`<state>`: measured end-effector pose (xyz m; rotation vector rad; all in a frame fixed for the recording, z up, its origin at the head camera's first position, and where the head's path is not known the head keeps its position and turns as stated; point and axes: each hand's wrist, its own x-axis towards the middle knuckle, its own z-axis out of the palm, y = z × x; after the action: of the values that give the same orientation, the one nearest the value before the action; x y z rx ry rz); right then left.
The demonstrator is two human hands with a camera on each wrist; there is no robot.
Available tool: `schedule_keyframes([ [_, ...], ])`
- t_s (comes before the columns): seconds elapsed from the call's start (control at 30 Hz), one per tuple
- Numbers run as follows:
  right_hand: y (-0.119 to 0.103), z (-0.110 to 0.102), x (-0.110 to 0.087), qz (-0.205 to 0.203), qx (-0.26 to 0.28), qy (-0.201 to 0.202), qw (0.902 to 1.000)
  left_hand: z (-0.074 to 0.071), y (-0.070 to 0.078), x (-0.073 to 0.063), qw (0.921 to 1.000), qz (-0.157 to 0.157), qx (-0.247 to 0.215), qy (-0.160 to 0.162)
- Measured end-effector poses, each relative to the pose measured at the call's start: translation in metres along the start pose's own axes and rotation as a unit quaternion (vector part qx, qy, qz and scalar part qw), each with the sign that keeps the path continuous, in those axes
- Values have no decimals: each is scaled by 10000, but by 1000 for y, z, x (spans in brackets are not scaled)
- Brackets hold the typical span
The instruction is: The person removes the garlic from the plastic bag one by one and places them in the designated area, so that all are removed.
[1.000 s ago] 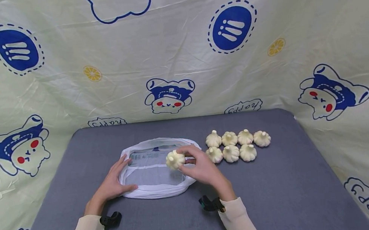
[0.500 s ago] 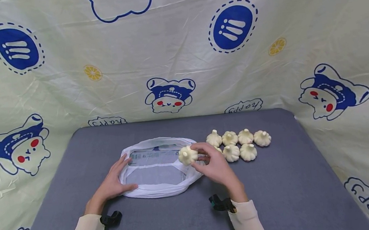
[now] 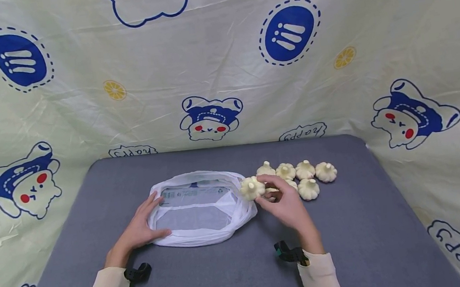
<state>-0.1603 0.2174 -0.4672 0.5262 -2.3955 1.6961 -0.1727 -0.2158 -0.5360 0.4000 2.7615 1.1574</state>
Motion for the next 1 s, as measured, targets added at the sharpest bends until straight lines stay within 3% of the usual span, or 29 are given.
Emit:
schedule_keyframes([
  [0.33, 5, -25, -12, 96, 52, 501, 9987, 0, -1, 1, 10000, 63, 43, -3],
  [0.7, 4, -58, -29, 426, -542, 950, 9931, -1, 2, 1, 10000, 79, -9, 31],
  [1.0, 14, -80, -42, 680, -1189, 1260, 9825, 0, 0, 0, 10000, -16, 20, -33],
])
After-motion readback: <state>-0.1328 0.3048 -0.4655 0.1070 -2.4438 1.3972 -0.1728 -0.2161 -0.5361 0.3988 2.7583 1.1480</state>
